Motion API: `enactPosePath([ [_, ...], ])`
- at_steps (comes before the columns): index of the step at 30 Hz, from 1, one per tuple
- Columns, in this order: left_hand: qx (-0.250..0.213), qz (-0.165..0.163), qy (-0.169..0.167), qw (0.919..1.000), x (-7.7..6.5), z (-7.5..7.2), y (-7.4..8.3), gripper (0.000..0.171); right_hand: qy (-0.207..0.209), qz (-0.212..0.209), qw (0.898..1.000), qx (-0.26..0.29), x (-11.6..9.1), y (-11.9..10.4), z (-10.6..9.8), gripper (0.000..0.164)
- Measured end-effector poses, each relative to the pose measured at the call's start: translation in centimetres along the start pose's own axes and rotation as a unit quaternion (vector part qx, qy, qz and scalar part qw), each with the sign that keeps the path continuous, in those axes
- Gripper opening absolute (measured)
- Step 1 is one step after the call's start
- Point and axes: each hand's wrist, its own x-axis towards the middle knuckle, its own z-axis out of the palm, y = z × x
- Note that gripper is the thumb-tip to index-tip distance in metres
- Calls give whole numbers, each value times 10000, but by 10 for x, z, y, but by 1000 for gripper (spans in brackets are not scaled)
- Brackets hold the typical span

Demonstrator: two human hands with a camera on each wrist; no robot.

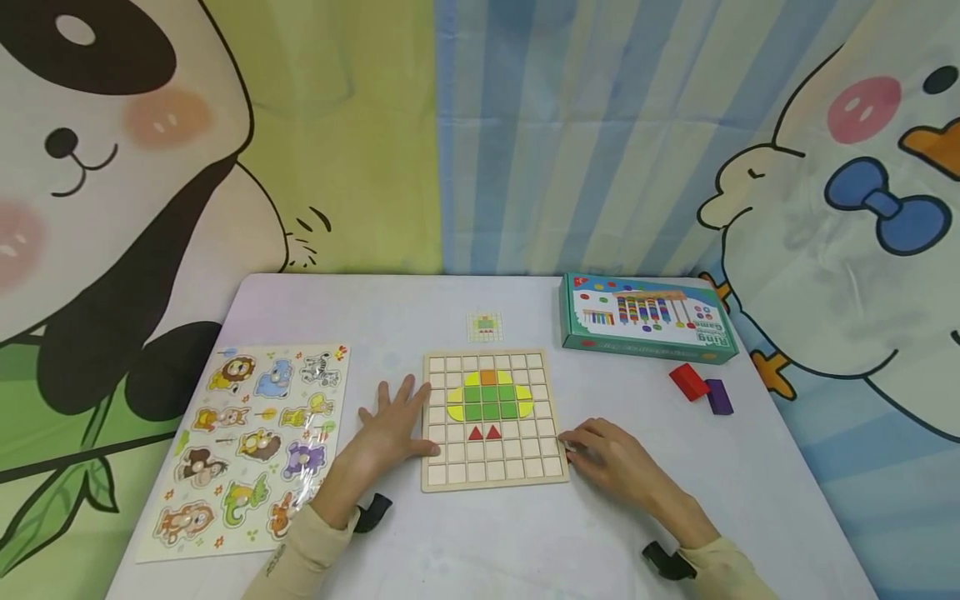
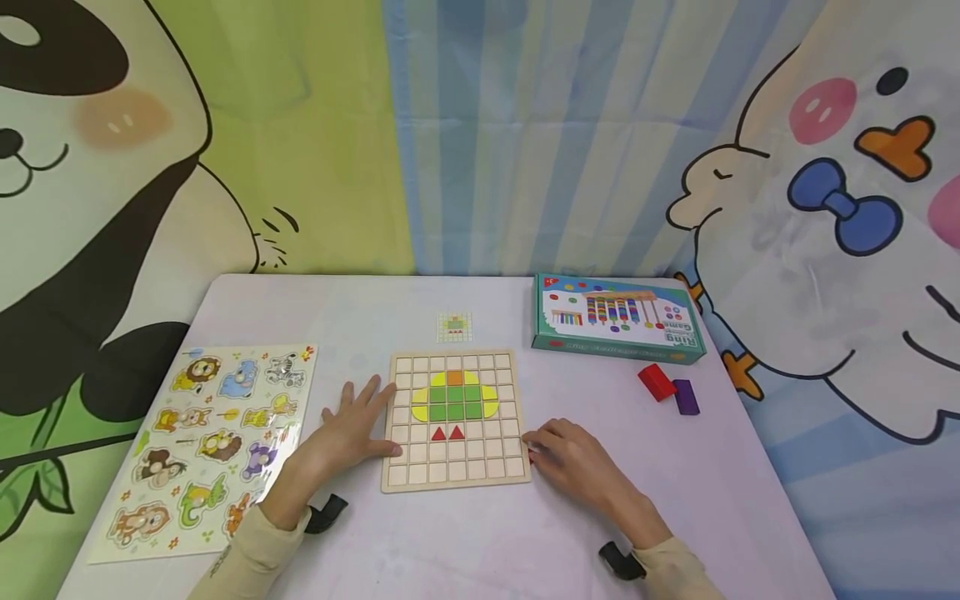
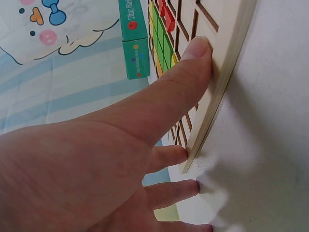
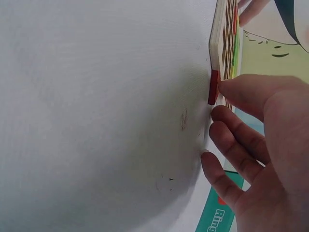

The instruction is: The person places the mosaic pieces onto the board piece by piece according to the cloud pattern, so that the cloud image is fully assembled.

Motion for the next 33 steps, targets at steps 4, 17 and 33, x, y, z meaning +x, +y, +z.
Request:
enactPosePath([
  [4,4,-1,-6,10000,0,0,0,103,-179,60,9998,65,-2,-1,-2,31],
  [17,-6,37,11,10000,1,1,-1,104,-367,349,9987,52,-8,-7,-5,26],
  [33,34,82,56,9999,2,2,-3,105,-406,433,9982,-12,-11,-4,-4,27],
])
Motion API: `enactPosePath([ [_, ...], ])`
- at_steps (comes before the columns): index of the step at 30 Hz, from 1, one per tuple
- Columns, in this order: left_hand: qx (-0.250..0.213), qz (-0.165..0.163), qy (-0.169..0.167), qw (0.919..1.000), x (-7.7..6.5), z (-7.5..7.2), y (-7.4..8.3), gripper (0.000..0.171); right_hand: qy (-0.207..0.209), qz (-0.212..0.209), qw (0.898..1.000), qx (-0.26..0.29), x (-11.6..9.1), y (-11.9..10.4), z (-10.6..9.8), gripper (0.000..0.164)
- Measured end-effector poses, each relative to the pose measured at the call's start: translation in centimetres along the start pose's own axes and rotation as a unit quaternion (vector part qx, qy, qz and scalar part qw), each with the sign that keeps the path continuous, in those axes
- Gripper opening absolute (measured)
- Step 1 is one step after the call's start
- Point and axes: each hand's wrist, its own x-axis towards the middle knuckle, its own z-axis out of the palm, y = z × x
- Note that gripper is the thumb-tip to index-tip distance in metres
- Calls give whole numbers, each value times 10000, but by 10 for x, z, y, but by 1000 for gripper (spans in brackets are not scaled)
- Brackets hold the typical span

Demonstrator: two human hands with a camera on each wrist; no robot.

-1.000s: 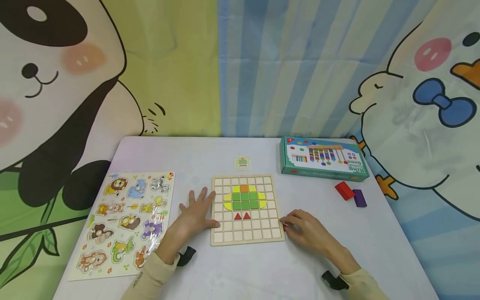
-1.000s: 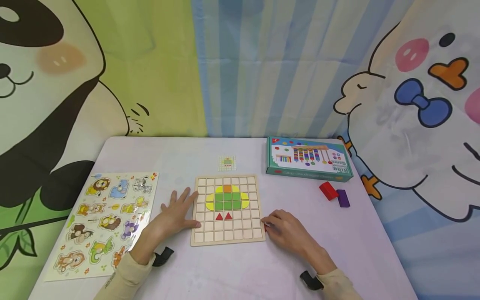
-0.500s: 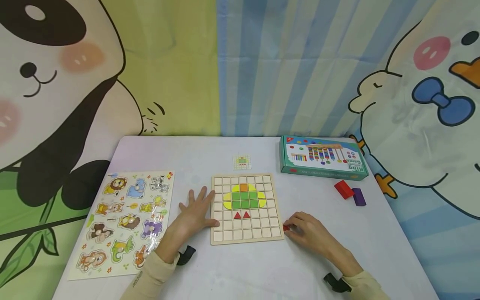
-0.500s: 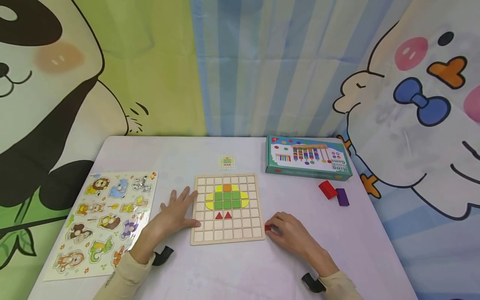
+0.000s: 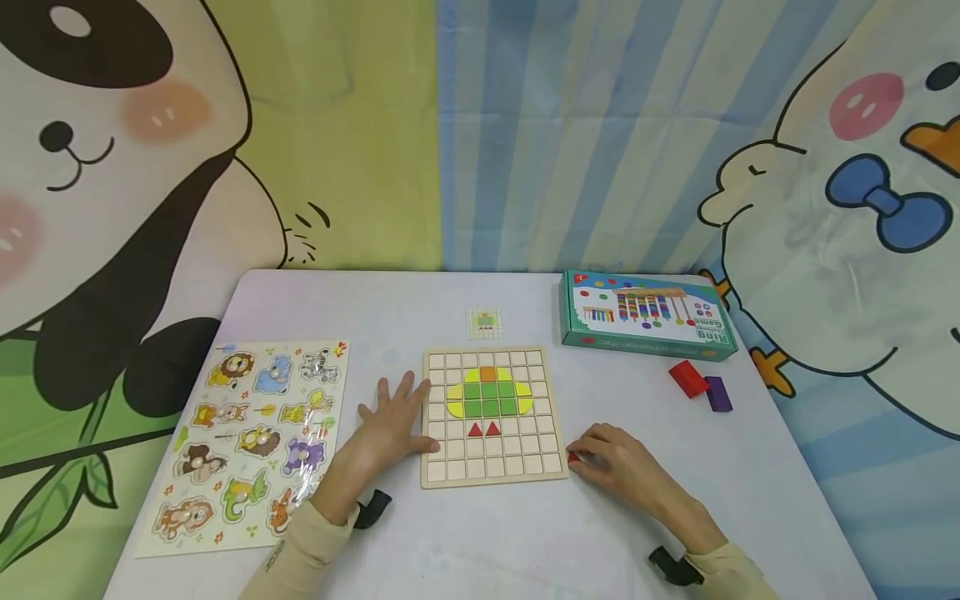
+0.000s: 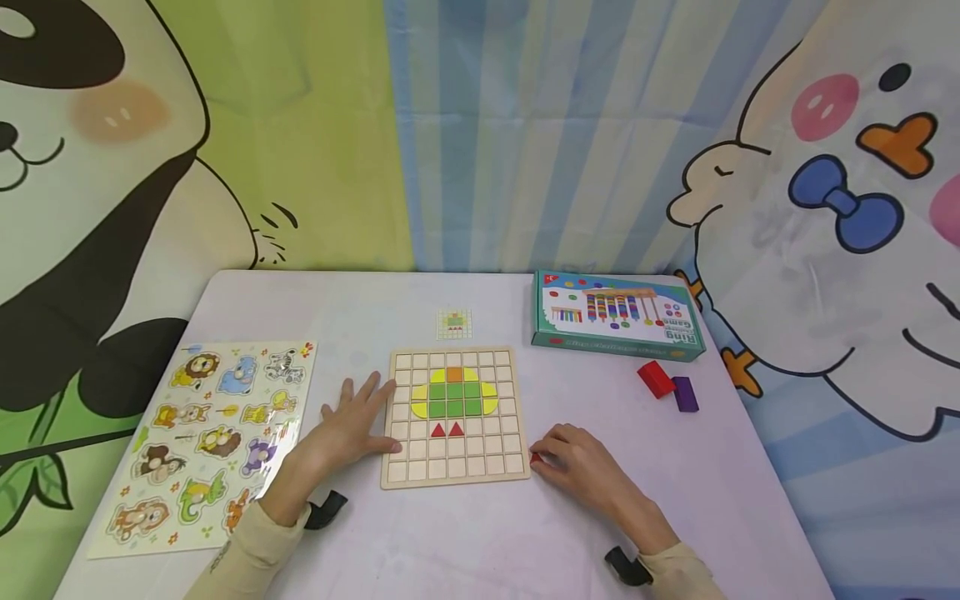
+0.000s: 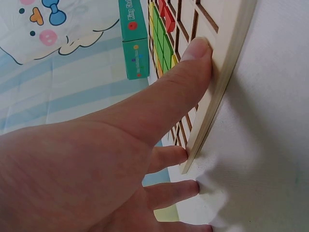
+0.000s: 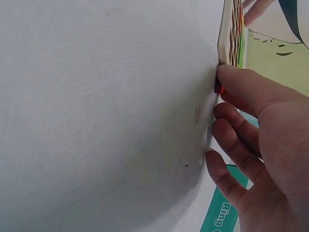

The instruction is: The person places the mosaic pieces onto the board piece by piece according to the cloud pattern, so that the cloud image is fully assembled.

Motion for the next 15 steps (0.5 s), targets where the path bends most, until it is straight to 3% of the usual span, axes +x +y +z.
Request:
enactPosePath([
  [15,-38,-89,-41,9999,0,-1,2,105,856,-588,9946,-12,9,14,4,24],
])
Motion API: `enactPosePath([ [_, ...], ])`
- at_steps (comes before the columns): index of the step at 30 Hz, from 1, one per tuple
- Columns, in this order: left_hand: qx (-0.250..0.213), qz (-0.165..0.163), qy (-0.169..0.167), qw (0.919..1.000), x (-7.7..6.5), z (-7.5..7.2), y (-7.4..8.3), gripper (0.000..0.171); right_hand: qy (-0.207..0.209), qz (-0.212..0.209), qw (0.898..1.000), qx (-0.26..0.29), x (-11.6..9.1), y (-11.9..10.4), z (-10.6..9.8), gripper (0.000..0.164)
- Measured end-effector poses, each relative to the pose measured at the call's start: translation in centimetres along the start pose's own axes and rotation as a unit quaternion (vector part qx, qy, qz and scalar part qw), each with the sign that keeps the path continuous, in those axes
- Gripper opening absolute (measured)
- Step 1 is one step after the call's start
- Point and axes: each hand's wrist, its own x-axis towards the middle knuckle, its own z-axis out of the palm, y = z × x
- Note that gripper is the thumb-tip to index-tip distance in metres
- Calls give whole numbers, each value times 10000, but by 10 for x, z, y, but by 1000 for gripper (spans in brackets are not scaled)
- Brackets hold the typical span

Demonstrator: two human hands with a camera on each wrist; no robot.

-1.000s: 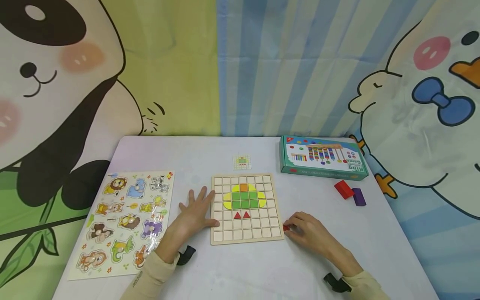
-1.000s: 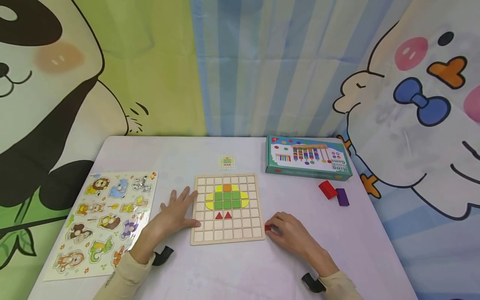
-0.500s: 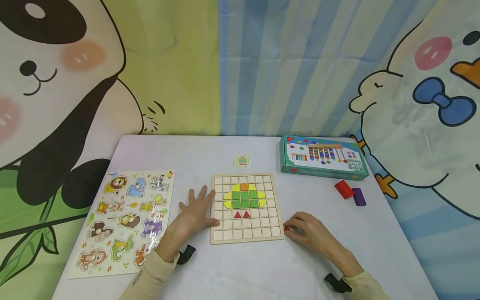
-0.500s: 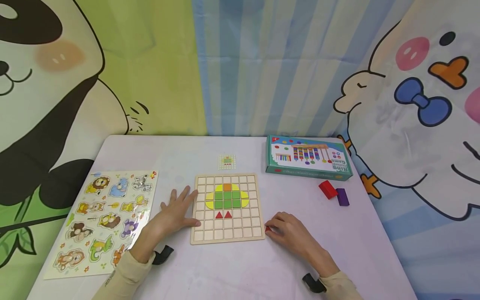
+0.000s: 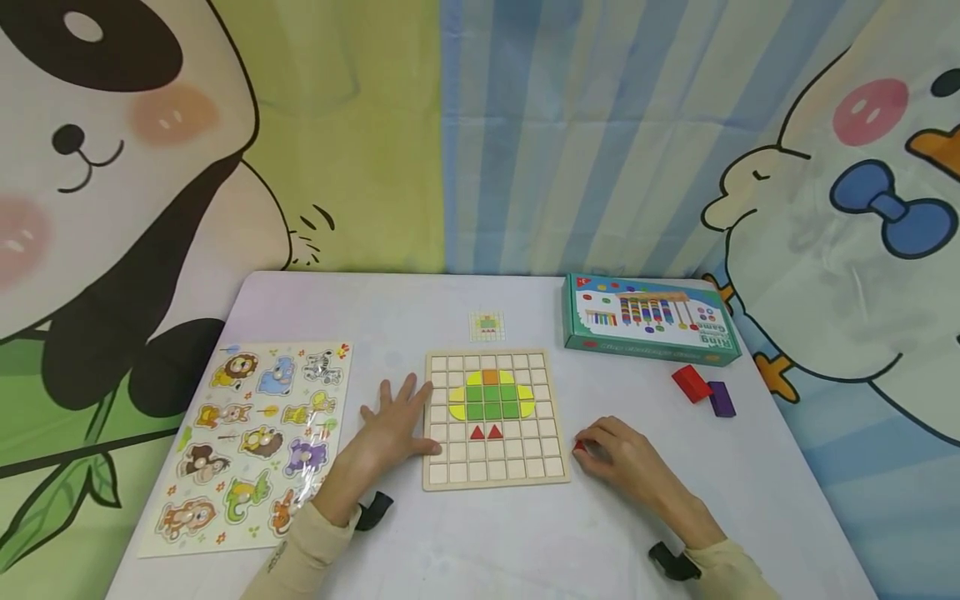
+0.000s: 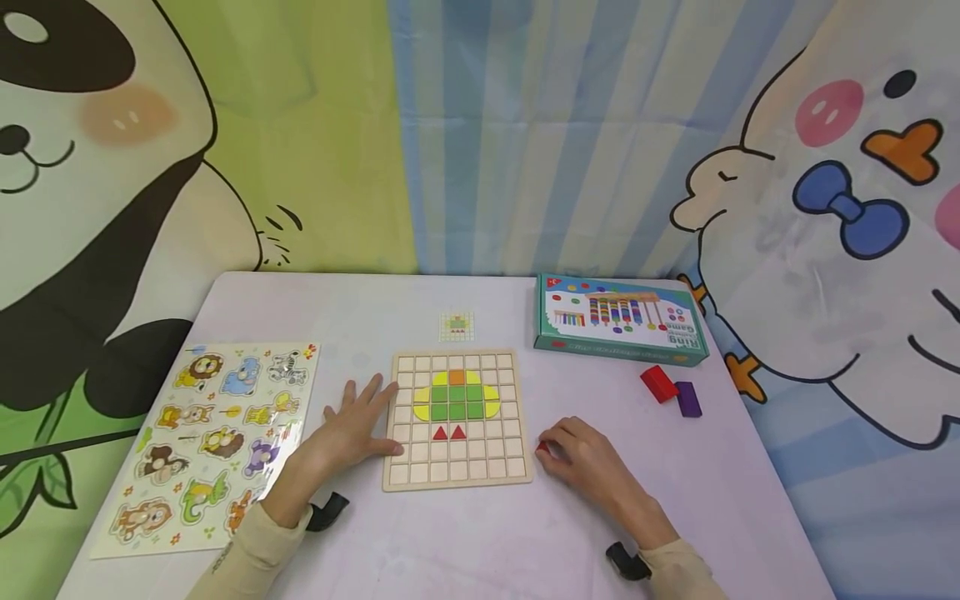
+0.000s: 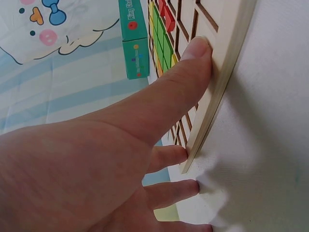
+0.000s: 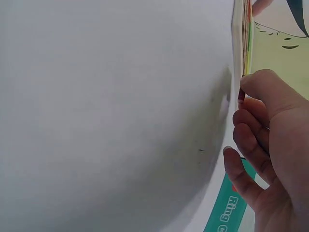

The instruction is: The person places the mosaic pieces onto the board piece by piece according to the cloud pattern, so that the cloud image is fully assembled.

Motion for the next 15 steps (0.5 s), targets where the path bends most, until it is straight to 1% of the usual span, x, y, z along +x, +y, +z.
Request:
enactPosePath([
  [4,5,-1,17,10000,0,1,-1,105,39,-41,10000,21,17,-3,-3,26],
  [7,10,-17,5,10000,0,1,-2,105,24,-189,9998,84,33,-8,-2,29],
  [12,-2,-34,-13,10000,0,2,-1,105,119,-655,9974,274,59,-17,9,32],
  [15,2,-29,-11,10000,1,2,-1,105,134,-823,9960,305,70,-22,18,29],
])
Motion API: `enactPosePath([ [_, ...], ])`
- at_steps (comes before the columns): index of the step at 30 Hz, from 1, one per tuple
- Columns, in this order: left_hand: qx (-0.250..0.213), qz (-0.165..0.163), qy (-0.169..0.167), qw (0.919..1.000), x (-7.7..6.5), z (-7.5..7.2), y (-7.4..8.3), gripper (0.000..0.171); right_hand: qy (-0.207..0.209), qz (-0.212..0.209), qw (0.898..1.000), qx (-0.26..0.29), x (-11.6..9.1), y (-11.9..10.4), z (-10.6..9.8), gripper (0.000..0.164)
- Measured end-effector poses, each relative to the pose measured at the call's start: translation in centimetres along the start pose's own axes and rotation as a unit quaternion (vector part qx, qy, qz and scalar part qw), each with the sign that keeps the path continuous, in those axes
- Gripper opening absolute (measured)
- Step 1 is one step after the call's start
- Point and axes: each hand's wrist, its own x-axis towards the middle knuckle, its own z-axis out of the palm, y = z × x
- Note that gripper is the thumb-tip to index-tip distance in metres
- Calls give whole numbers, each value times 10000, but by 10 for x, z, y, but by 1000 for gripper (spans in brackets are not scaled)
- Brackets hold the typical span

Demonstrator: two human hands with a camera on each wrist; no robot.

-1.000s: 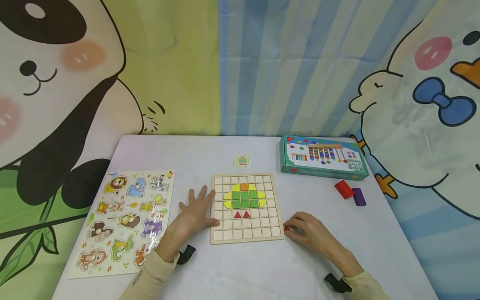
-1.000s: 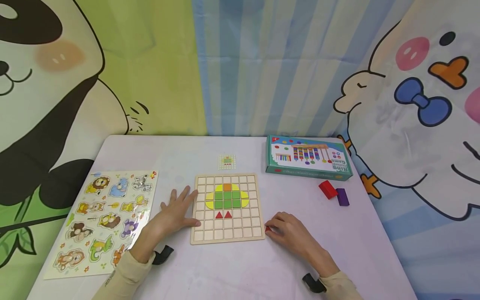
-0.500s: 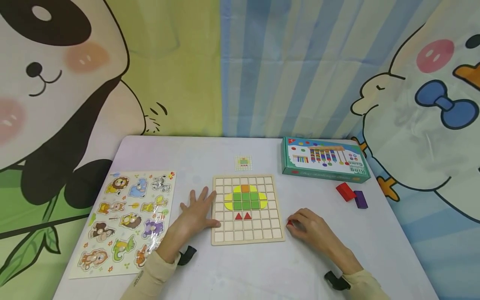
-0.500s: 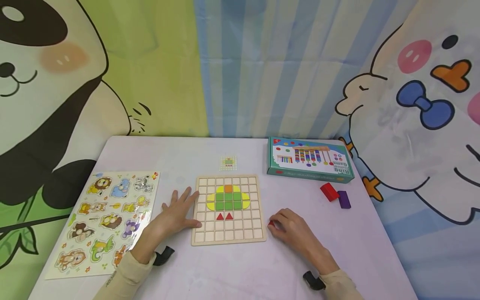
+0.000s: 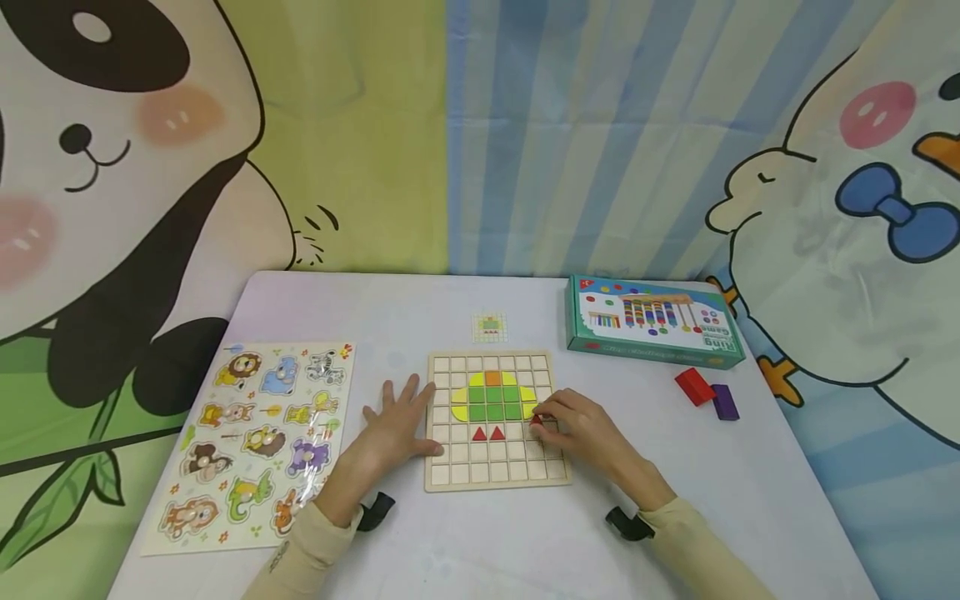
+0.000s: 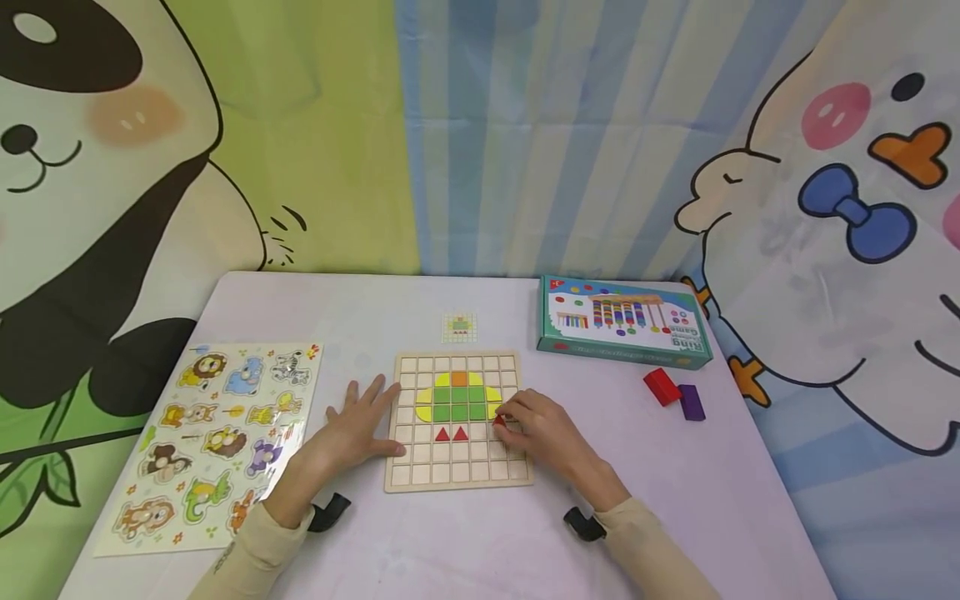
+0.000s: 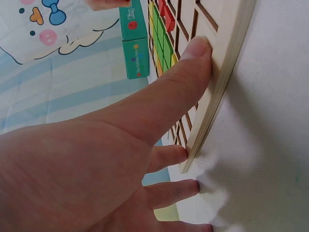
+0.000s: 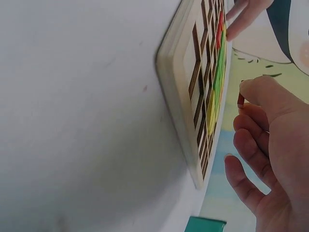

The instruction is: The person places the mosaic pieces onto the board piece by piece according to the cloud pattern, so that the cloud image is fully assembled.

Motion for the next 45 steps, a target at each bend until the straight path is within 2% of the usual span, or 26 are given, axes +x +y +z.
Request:
enactPosePath([
  [10,28,7,6,10000,-3,-1,3,105,-331,-45,9994,14,12,-11,19,22],
  [22,39,-41,-43,10000,-3,-1,3,105,-637,220,9977,48,8,-18,22,23],
  [36,100,-37,-35,9999,-2,-1,4,105,-567,93,9983,4,6,-18,21,25],
  [45,53,-59,-56,10000,-4,-1,4,105,-390,75,9990,190,5,-17,20,22],
])
